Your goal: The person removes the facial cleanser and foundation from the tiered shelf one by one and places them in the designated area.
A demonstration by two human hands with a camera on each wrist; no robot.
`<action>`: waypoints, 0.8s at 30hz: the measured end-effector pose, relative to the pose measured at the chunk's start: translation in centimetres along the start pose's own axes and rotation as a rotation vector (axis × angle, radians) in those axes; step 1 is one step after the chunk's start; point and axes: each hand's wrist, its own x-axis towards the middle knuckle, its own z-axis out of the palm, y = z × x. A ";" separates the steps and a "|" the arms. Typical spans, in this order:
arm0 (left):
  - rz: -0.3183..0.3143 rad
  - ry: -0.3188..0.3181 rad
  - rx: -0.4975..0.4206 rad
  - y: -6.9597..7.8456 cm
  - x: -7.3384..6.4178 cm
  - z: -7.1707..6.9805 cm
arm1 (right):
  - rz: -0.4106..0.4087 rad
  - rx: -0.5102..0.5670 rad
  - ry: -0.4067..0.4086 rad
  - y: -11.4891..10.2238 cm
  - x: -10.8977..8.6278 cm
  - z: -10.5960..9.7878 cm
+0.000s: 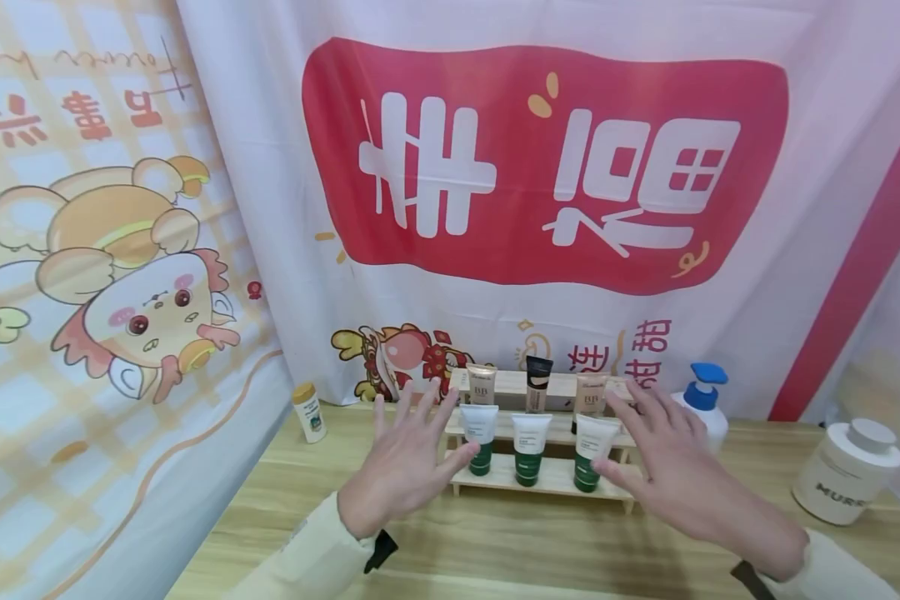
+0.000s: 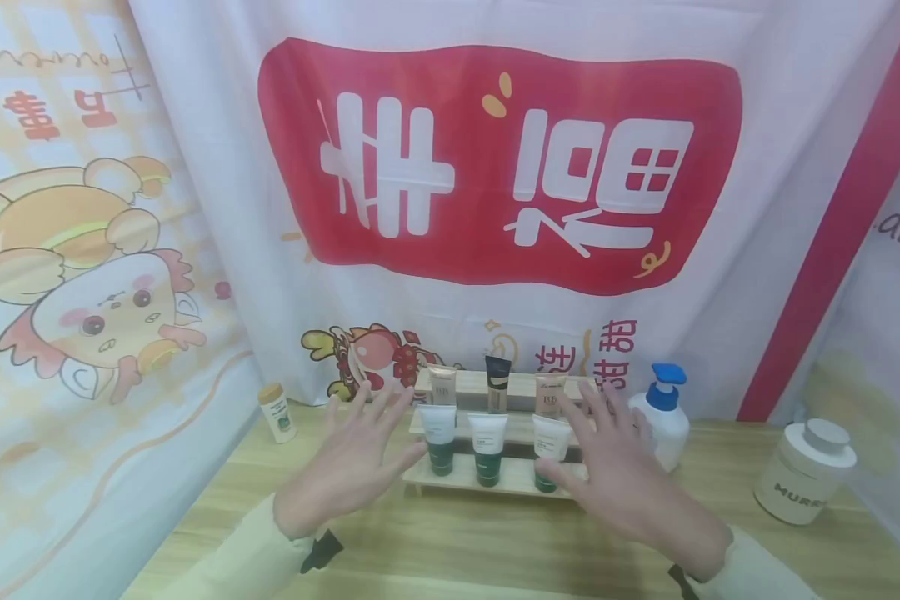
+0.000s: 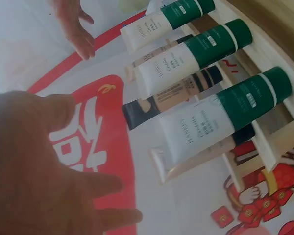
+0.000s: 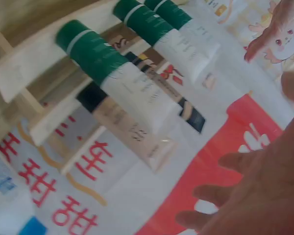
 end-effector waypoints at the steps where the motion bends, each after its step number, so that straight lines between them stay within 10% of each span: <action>1: 0.018 0.024 -0.002 -0.1 0.1 0.2 | 0.006 0.008 0.011 0.4 -0.1 0.3; 10: 0.181 0.236 -0.149 -1.4 1.8 3.2 | -0.005 0.102 0.188 4.1 -0.7 5.3; 24: 0.231 0.398 -0.380 -1.4 3.8 6.2 | 0.124 0.195 0.129 7.0 -0.1 10.0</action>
